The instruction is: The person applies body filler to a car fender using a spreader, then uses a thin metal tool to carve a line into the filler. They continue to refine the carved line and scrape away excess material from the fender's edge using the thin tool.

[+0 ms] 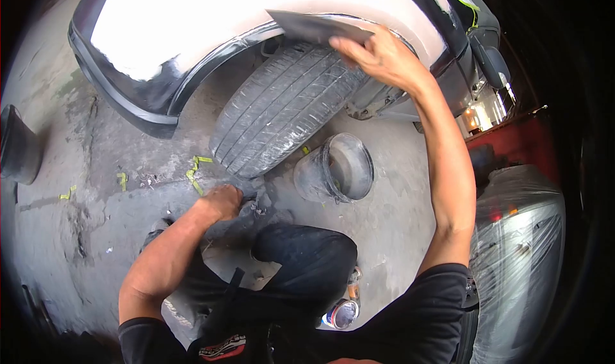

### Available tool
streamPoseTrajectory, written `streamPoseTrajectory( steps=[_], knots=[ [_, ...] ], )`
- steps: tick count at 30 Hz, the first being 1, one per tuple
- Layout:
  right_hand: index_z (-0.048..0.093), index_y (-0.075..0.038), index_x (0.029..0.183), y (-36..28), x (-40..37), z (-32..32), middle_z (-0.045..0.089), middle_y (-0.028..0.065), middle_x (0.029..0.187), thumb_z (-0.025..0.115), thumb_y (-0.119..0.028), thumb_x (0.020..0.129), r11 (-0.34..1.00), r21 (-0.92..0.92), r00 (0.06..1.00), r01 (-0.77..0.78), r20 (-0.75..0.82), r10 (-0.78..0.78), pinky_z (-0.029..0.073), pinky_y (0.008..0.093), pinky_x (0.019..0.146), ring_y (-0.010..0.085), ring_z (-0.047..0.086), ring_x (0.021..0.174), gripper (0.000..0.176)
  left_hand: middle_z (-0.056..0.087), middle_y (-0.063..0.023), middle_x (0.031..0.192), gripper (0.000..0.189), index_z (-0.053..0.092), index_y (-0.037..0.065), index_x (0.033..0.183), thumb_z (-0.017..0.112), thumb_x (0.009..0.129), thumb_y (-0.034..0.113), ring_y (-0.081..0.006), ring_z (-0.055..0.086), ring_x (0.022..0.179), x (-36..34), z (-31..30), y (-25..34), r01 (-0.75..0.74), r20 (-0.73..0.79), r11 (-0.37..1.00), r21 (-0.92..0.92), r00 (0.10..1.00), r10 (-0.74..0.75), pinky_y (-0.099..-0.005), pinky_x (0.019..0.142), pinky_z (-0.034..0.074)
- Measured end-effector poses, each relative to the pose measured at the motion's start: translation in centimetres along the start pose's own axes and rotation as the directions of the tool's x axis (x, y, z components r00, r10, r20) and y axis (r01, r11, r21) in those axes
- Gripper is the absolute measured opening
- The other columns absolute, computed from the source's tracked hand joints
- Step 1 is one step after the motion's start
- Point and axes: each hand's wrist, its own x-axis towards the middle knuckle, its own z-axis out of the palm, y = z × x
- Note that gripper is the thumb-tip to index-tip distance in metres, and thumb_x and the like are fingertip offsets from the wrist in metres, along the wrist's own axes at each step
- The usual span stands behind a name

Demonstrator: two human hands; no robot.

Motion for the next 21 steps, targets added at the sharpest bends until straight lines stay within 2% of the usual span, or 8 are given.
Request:
streamPoseTrajectory(
  steps=[2, 4, 6, 11, 14, 16, 19, 21],
  knots=[
    [0.073, -0.004, 0.097, -2.2, -1.6, -2.1, 0.073, 0.0157, 0.095, 0.060, -0.033, 0.095, 0.869, -0.003, 0.790, -0.496, 0.414, 0.452, 0.055, 0.0352, 0.074, 0.0161, 0.071, 0.072, 0.032, 0.066, -0.0240, 0.106, 0.023, 0.067, 0.001, 0.102, 0.061, 0.084, 0.014, -0.0396, 0.063, 0.103, -0.6, -1.1, 1.0, -0.032, -0.037, 0.999, 0.004, 0.999, 0.032, -0.0448, 0.087, 0.052],
    [0.060, 0.004, 0.112, -0.1, -4.5, 0.7, 0.068, 0.0131, 0.078, 0.057, -0.045, 0.096, 0.688, 0.588, 0.900, -0.425, 0.355, 0.252, 0.057, 0.0301, 0.061, 0.0185, 0.066, 0.059, 0.051, 0.066, -0.0244, 0.099, 0.021, 0.065, -0.001, 0.099, 0.060, 0.087, 0.015, -0.0421, 0.063, 0.099, -0.7, -1.7, 1.8, -0.237, -0.357, 0.967, -0.096, 0.915, 0.189, -0.0463, 0.085, 0.052],
    [0.054, 0.003, 0.115, 0.5, -6.4, 3.0, 0.065, 0.0116, 0.073, 0.056, -0.042, 0.097, 0.501, 0.753, 0.904, -0.427, 0.347, 0.249, 0.059, 0.0333, 0.056, 0.0224, 0.067, 0.060, 0.049, 0.065, -0.0245, 0.093, 0.022, 0.063, -0.004, 0.097, 0.059, 0.091, 0.017, -0.0424, 0.063, 0.094, -1.1, -2.6, 3.2, -0.357, -0.572, 0.920, -0.163, 0.793, 0.207, -0.0465, 0.081, 0.051],
    [0.049, 0.001, 0.119, -2.1, -9.9, 9.1, 0.064, 0.0156, 0.085, 0.053, -0.036, 0.099, -0.040, 0.949, 0.891, -0.312, 0.307, 0.335, 0.058, 0.0390, 0.048, 0.0234, 0.064, 0.054, 0.042, 0.062, -0.0242, 0.084, 0.028, 0.061, -0.005, 0.097, 0.056, 0.098, 0.023, -0.0376, 0.063, 0.078, -1.7, -4.5, 4.2, -0.381, -0.744, 0.822, -0.423, 0.665, -0.074, -0.0426, 0.071, 0.048],
    [0.048, 0.000, 0.121, -4.5, -11.8, 12.7, 0.062, 0.0168, 0.096, 0.054, -0.033, 0.099, -0.287, 0.922, 0.813, -0.261, 0.370, 0.450, 0.053, 0.0360, 0.042, 0.0226, 0.063, 0.054, 0.040, 0.055, -0.0247, 0.080, 0.030, 0.053, -0.007, 0.083, 0.055, 0.097, 0.019, -0.0419, 0.056, 0.073, -1.9, -4.9, 3.9, -0.522, -0.849, 0.800, -0.296, 0.527, 0.030, -0.0459, 0.066, 0.044],
    [0.052, -0.001, 0.120, -4.6, -13.8, 14.2, 0.063, 0.0126, 0.094, 0.053, -0.028, 0.099, -0.143, 0.829, 0.713, -0.541, 0.542, 0.445, 0.050, 0.0348, 0.040, 0.0217, 0.062, 0.055, 0.034, 0.057, -0.0230, 0.076, 0.030, 0.055, -0.007, 0.084, 0.055, 0.098, 0.020, -0.0413, 0.057, 0.070, -3.1, -5.9, 4.2, -0.466, -0.839, 0.779, -0.421, 0.527, -0.139, -0.0434, 0.065, 0.045],
    [0.057, -0.001, 0.119, -3.4, -14.5, 13.6, 0.063, 0.0098, 0.093, 0.051, -0.022, 0.100, 0.218, 0.646, 0.611, -0.732, 0.480, 0.629, 0.049, 0.0357, 0.045, 0.0208, 0.062, 0.056, 0.029, 0.062, -0.0246, 0.079, 0.030, 0.060, -0.006, 0.087, 0.055, 0.097, 0.022, -0.0438, 0.060, 0.070, -3.3, -7.1, 3.0, -0.340, -0.796, 0.796, -0.501, 0.541, -0.270, -0.0441, 0.065, 0.048],
    [0.060, -0.003, 0.118, -3.2, -13.0, 11.1, 0.064, 0.0091, 0.094, 0.057, -0.020, 0.097, 0.657, 0.523, 0.816, -0.543, 0.140, 0.561, 0.051, 0.0366, 0.055, 0.0227, 0.064, 0.062, 0.027, 0.062, -0.0253, 0.078, 0.030, 0.061, -0.006, 0.089, 0.057, 0.096, 0.023, -0.0420, 0.062, 0.071, -2.1, -5.3, 1.7, -0.216, -0.691, 0.906, -0.365, 0.715, -0.108, -0.0454, 0.065, 0.049]
  ],
)
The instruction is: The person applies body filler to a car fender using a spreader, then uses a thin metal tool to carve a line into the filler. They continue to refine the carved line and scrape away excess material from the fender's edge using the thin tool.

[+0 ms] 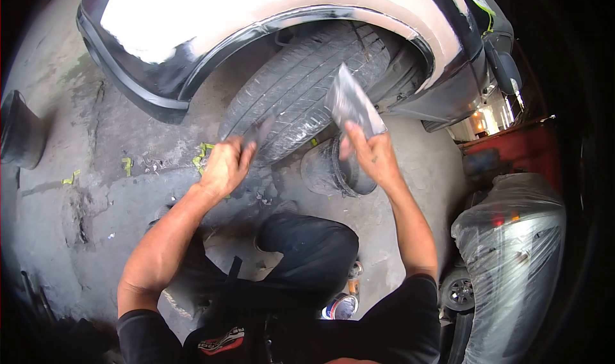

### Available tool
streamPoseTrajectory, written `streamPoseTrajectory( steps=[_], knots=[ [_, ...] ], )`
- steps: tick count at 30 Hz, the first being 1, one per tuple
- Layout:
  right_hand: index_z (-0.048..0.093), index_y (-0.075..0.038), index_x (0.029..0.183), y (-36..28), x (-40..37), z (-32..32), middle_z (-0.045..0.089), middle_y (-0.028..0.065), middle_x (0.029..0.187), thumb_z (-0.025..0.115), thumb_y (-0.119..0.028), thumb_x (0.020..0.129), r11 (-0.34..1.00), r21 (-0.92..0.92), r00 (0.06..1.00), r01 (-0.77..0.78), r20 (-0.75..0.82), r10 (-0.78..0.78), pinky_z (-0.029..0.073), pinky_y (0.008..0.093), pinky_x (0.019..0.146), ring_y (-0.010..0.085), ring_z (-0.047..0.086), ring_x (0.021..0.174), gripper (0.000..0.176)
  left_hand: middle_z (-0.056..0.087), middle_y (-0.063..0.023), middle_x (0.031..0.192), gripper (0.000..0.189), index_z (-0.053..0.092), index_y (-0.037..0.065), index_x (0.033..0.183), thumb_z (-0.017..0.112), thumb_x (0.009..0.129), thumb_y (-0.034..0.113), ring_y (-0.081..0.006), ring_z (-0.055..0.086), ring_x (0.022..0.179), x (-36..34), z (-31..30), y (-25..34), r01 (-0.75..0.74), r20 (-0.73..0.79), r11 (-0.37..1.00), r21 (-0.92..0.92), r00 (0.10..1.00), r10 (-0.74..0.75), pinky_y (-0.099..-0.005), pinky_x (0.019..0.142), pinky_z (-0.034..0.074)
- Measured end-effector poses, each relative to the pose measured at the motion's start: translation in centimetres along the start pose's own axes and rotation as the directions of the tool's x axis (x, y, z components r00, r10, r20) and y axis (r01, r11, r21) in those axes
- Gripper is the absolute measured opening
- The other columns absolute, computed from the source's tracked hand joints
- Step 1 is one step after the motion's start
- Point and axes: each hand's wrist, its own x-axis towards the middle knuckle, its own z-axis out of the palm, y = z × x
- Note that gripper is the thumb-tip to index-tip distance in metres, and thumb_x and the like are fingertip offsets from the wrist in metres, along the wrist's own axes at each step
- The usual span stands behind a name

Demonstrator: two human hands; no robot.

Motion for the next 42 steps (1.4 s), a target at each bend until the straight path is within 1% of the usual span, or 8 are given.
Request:
streamPoseTrajectory(
  steps=[1, 3, 6, 13, 17, 26, 35, 42],
  knots=[
    [0.062, -0.004, 0.117, -1.7, 0.7, -1.2, 0.065, 0.0087, 0.094, 0.060, -0.019, 0.095, 0.970, -0.169, 0.980, 0.175, -0.062, -0.187, 0.052, 0.0370, 0.059, 0.0236, 0.064, 0.064, 0.026, 0.063, -0.0256, 0.078, 0.031, 0.061, -0.006, 0.089, 0.058, 0.095, 0.024, -0.0411, 0.063, 0.071, -0.3, 1.3, -1.4, -0.030, 0.133, 0.994, 0.105, 0.991, 0.016, -0.0460, 0.065, 0.049],
    [0.061, -0.009, 0.125, -4.0, 2.9, -3.2, 0.064, 0.0104, 0.095, 0.060, -0.002, 0.088, 0.652, -0.572, 0.789, 0.498, -0.014, -0.615, 0.051, 0.0359, 0.069, 0.0259, 0.064, 0.078, 0.038, 0.064, -0.0270, 0.085, 0.029, 0.062, -0.005, 0.091, 0.059, 0.093, 0.023, -0.0460, 0.062, 0.082, -0.9, 2.8, -2.8, -0.175, 0.383, 0.974, 0.143, 0.917, 0.109, -0.0499, 0.072, 0.050],
    [0.059, -0.017, 0.133, -6.7, 6.5, -4.8, 0.060, 0.0108, 0.093, 0.058, 0.008, 0.077, 0.314, -0.747, 0.534, 0.587, 0.066, -0.843, 0.052, 0.0374, 0.072, 0.0292, 0.063, 0.085, 0.061, 0.065, -0.0265, 0.087, 0.027, 0.063, -0.004, 0.092, 0.059, 0.093, 0.023, -0.0459, 0.062, 0.085, -1.6, 3.0, -2.1, -0.192, 0.560, 0.961, 0.202, 0.827, 0.048, -0.0502, 0.076, 0.051],
    [0.059, -0.020, 0.130, -10.2, 10.1, -5.6, 0.059, 0.0091, 0.098, 0.058, 0.010, 0.074, 0.074, -0.812, 0.509, 0.578, 0.289, -0.811, 0.053, 0.0399, 0.073, 0.0297, 0.064, 0.088, 0.063, 0.065, -0.0263, 0.089, 0.028, 0.064, -0.002, 0.092, 0.056, 0.094, 0.025, -0.0454, 0.063, 0.088, -0.9, 2.6, -1.9, -0.134, 0.494, 0.971, 0.198, 0.869, 0.019, -0.0501, 0.078, 0.050],
    [0.061, -0.016, 0.122, -11.4, 10.6, -6.0, 0.061, 0.0131, 0.097, 0.058, -0.004, 0.082, 0.032, -0.804, 0.476, 0.594, 0.318, -0.820, 0.054, 0.0428, 0.069, 0.0326, 0.067, 0.085, 0.041, 0.066, -0.0258, 0.087, 0.029, 0.065, -0.002, 0.091, 0.056, 0.094, 0.025, -0.0450, 0.063, 0.087, -0.9, 2.7, -1.9, -0.134, 0.506, 0.967, 0.218, 0.863, 0.005, -0.0498, 0.078, 0.051],
    [0.062, -0.016, 0.119, -12.1, 11.5, -7.0, 0.061, 0.0121, 0.098, 0.056, -0.003, 0.082, 0.011, -0.807, 0.495, 0.590, 0.351, -0.795, 0.054, 0.0424, 0.073, 0.0320, 0.067, 0.089, 0.039, 0.065, -0.0266, 0.084, 0.030, 0.065, -0.003, 0.089, 0.056, 0.093, 0.025, -0.0452, 0.063, 0.086, -1.0, 3.0, -2.0, -0.154, 0.479, 0.968, 0.200, 0.877, 0.040, -0.0496, 0.078, 0.051],
    [0.059, -0.019, 0.131, -11.4, 12.4, -9.0, 0.063, 0.0103, 0.101, 0.052, 0.012, 0.075, 0.061, -0.783, 0.532, 0.619, 0.361, -0.766, 0.052, 0.0397, 0.081, 0.0314, 0.064, 0.095, 0.064, 0.065, -0.0270, 0.083, 0.029, 0.066, -0.004, 0.087, 0.058, 0.091, 0.024, -0.0457, 0.063, 0.085, -1.1, 3.0, -2.6, -0.136, 0.480, 0.965, 0.223, 0.877, 0.013, -0.0496, 0.076, 0.051],
    [0.059, -0.017, 0.131, -10.4, 12.6, -11.0, 0.064, 0.0128, 0.106, 0.052, 0.014, 0.072, 0.196, -0.711, 0.574, 0.675, 0.338, -0.746, 0.051, 0.0403, 0.084, 0.0334, 0.063, 0.099, 0.068, 0.065, -0.0275, 0.084, 0.028, 0.066, -0.004, 0.087, 0.060, 0.090, 0.023, -0.0458, 0.063, 0.085, -1.1, 2.5, -2.4, -0.133, 0.467, 0.966, 0.221, 0.884, 0.015, -0.0499, 0.076, 0.051]
  ],
)
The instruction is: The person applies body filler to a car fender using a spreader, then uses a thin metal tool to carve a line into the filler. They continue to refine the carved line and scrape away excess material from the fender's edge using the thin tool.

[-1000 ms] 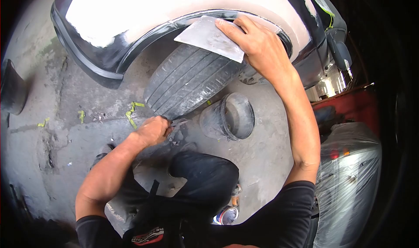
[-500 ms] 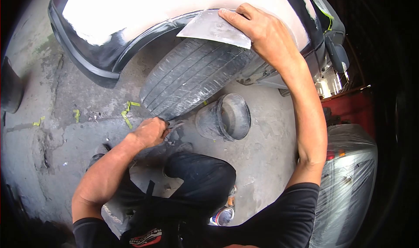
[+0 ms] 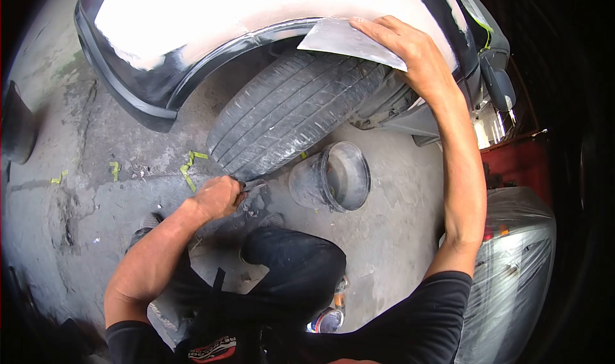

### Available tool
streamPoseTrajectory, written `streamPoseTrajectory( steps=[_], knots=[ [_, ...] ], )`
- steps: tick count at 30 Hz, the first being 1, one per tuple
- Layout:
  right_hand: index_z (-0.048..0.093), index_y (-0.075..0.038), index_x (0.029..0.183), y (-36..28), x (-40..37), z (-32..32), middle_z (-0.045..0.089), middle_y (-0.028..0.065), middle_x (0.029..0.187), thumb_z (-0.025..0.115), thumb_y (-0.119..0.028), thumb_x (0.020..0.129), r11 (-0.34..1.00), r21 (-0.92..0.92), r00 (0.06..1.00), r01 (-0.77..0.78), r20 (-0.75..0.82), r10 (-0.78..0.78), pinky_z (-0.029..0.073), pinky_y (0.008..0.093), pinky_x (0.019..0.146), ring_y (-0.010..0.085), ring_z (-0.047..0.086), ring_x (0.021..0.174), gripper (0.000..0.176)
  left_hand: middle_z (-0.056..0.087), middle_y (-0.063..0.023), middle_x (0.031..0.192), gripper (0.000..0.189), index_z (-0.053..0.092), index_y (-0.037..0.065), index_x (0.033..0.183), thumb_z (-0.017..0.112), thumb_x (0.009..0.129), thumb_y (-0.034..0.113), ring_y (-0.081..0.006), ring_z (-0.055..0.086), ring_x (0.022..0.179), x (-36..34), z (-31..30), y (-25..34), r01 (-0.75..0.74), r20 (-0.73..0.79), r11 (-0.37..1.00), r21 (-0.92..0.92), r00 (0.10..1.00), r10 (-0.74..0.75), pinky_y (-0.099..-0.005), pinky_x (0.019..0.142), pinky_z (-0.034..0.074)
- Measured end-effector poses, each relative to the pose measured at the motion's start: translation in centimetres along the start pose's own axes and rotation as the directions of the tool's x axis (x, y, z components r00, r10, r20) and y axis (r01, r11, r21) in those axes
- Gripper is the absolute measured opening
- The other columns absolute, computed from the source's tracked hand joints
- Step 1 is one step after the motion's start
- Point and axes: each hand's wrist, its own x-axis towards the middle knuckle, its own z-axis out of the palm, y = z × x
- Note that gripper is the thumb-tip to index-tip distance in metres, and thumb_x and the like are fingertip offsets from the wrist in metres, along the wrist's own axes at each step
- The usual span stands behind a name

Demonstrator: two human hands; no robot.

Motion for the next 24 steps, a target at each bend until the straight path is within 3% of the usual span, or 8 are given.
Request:
streamPoseTrajectory(
  steps=[5, 8, 11, 17, 24],
  knots=[
    [0.061, -0.019, 0.129, 0.9, -0.8, 0.3, 0.064, 0.0100, 0.103, 0.052, 0.017, 0.071, 0.999, -0.034, 0.999, 0.006, -0.043, -0.008, 0.052, 0.0394, 0.083, 0.0309, 0.064, 0.097, 0.069, 0.065, -0.0278, 0.084, 0.030, 0.065, -0.005, 0.087, 0.060, 0.090, 0.024, -0.0463, 0.062, 0.085, 0.5, 0.8, -0.6, -0.026, 0.009, 1.000, 0.015, 1.000, 0.026, -0.0503, 0.076, 0.051],
    [0.057, -0.015, 0.134, 1.0, -1.4, -0.4, 0.063, 0.0164, 0.116, 0.058, 0.013, 0.067, 0.998, 0.036, 0.999, -0.042, 0.028, 0.041, 0.049, 0.0405, 0.092, 0.0369, 0.060, 0.109, 0.072, 0.064, -0.0279, 0.083, 0.030, 0.066, -0.005, 0.086, 0.060, 0.091, 0.025, -0.0465, 0.062, 0.084, 0.3, 0.5, -0.5, -0.015, 0.007, 1.000, 0.006, 1.000, 0.014, -0.0505, 0.075, 0.050],
    [0.057, -0.015, 0.134, 2.2, -2.4, 0.3, 0.063, 0.0161, 0.118, 0.061, 0.013, 0.066, 0.987, 0.142, 0.997, -0.078, 0.014, 0.077, 0.048, 0.0399, 0.094, 0.0363, 0.059, 0.110, 0.074, 0.064, -0.0278, 0.082, 0.031, 0.065, -0.005, 0.086, 0.060, 0.091, 0.025, -0.0466, 0.062, 0.082, 0.2, 0.4, -0.6, -0.008, 0.001, 1.000, 0.020, 1.000, 0.008, -0.0501, 0.074, 0.050],
    [0.057, -0.011, 0.133, 2.9, -3.1, 0.5, 0.062, 0.0158, 0.122, 0.062, 0.012, 0.067, 0.992, 0.109, 0.998, -0.069, 0.001, 0.070, 0.048, 0.0386, 0.094, 0.0352, 0.060, 0.110, 0.071, 0.066, -0.0259, 0.084, 0.026, 0.067, -0.001, 0.086, 0.059, 0.090, 0.024, -0.0455, 0.063, 0.083, 0.3, 0.9, -1.1, 0.015, 0.001, 0.999, 0.030, 1.000, -0.015, -0.0509, 0.076, 0.051],
    [0.059, -0.013, 0.131, 5.0, -6.1, 0.6, 0.065, 0.0137, 0.112, 0.062, 0.010, 0.071, 0.977, 0.191, 0.987, -0.094, -0.109, 0.117, 0.050, 0.0381, 0.090, 0.0331, 0.062, 0.102, 0.064, 0.066, -0.0263, 0.083, 0.029, 0.067, -0.002, 0.085, 0.060, 0.090, 0.026, -0.0453, 0.063, 0.083, 0.4, 0.5, -0.5, 0.060, 0.026, 0.996, 0.062, 0.998, -0.062, -0.0502, 0.075, 0.052]
  ],
)
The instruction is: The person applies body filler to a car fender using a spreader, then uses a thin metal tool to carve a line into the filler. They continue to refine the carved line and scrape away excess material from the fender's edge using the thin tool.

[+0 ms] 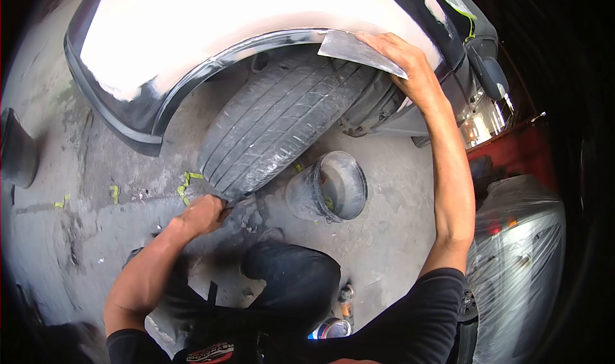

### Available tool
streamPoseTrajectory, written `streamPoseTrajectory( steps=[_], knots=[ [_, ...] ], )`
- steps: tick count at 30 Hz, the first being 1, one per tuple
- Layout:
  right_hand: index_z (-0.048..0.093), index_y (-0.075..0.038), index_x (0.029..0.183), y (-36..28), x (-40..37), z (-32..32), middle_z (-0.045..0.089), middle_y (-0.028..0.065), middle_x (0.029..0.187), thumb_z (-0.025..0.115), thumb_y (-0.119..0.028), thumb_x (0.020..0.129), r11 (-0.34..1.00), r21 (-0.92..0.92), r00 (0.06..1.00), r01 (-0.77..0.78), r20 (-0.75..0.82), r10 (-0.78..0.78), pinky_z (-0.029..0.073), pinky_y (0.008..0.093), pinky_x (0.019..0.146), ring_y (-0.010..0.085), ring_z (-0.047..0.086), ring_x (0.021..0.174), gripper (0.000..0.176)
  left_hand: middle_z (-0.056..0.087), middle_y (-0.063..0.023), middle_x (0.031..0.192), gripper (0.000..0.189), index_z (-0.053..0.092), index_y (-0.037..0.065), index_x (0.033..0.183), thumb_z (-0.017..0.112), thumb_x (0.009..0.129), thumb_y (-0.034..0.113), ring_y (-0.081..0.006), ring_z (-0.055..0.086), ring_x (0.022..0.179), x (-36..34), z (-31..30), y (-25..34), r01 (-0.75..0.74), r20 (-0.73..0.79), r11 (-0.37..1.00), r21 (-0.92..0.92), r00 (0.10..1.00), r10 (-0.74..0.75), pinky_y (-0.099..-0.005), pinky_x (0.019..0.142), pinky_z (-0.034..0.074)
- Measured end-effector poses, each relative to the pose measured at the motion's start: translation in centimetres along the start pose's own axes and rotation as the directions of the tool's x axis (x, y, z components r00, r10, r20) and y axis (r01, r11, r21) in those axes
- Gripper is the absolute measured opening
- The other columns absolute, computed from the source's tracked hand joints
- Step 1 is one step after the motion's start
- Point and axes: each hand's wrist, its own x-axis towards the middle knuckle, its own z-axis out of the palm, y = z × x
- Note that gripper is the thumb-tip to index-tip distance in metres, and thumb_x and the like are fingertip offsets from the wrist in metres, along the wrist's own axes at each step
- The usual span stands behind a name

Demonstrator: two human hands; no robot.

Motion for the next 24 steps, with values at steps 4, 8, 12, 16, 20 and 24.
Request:
streamPoseTrajectory(
  steps=[4, 8, 12, 16, 20, 24],
  knots=[
    [0.059, -0.008, 0.130, 1.3, -3.2, -0.6, 0.066, 0.0163, 0.110, 0.062, 0.013, 0.068, 0.993, -0.056, 0.995, -0.101, 0.016, 0.102, 0.049, 0.0358, 0.088, 0.0330, 0.063, 0.098, 0.065, 0.065, -0.0271, 0.082, 0.030, 0.067, -0.003, 0.085, 0.061, 0.090, 0.026, -0.0456, 0.063, 0.082, 0.0, 0.2, -0.2, 0.005, -0.012, 1.000, -0.011, 1.000, -0.005, -0.0496, 0.074, 0.052],
    [0.065, -0.006, 0.120, -2.0, -9.9, 1.4, 0.069, 0.0120, 0.102, 0.065, 0.002, 0.084, 0.926, 0.211, 0.919, -0.314, -0.175, 0.352, 0.053, 0.0328, 0.078, 0.0237, 0.067, 0.090, 0.037, 0.065, -0.0274, 0.081, 0.029, 0.067, -0.003, 0.085, 0.062, 0.089, 0.025, -0.0460, 0.063, 0.080, 0.3, 0.4, -0.9, -0.049, -0.035, 0.998, -0.029, 0.998, 0.048, -0.0497, 0.072, 0.051],
    [0.062, -0.001, 0.118, -4.8, -17.0, 9.1, 0.070, 0.0085, 0.095, 0.060, -0.027, 0.097, 0.161, 0.880, 0.340, -0.447, 0.000, 0.940, 0.056, 0.0292, 0.069, 0.0161, 0.068, 0.080, 0.034, 0.064, -0.0275, 0.079, 0.028, 0.065, -0.004, 0.084, 0.063, 0.088, 0.023, -0.0462, 0.063, 0.079, 0.6, 0.8, -0.5, -0.149, -0.012, 0.989, 0.014, 0.989, 0.149, -0.0502, 0.070, 0.051],
    [0.060, 0.005, 0.111, -5.4, -19.7, 13.6, 0.065, 0.0137, 0.086, 0.053, -0.038, 0.099, -0.129, 0.979, 0.073, -0.160, 0.143, 0.987, 0.059, 0.0354, 0.057, 0.0237, 0.067, 0.064, 0.045, 0.063, -0.0279, 0.079, 0.026, 0.064, -0.005, 0.088, 0.065, 0.087, 0.020, -0.0463, 0.061, 0.076, 0.5, 0.4, -0.2, -0.133, 0.053, 0.991, 0.024, 0.990, 0.131, -0.0489, 0.066, 0.047],
    [0.059, 0.004, 0.101, -4.3, -17.5, 12.8, 0.061, 0.0118, 0.075, 0.049, -0.040, 0.099, -0.192, 0.976, 0.155, 0.106, 0.175, 0.972, 0.058, 0.0373, 0.055, 0.0253, 0.065, 0.059, 0.046, 0.062, -0.0286, 0.079, 0.028, 0.063, -0.007, 0.090, 0.065, 0.087, 0.021, -0.0464, 0.061, 0.079, 0.2, -0.1, -0.2, -0.154, -0.020, 0.988, 0.022, 0.988, 0.155, -0.0482, 0.066, 0.047],
    [0.059, -0.001, 0.097, -3.1, -12.9, 10.4, 0.060, 0.0085, 0.071, 0.050, -0.034, 0.099, -0.078, 0.959, 0.199, 0.272, 0.023, 0.980, 0.055, 0.0391, 0.057, 0.0238, 0.064, 0.060, 0.035, 0.064, -0.0280, 0.082, 0.029, 0.065, -0.006, 0.091, 0.064, 0.089, 0.023, -0.0453, 0.062, 0.084, -0.3, -0.9, 0.6, -0.139, -0.020, 0.990, -0.026, 0.990, 0.139, -0.0470, 0.068, 0.048]
  ],
)
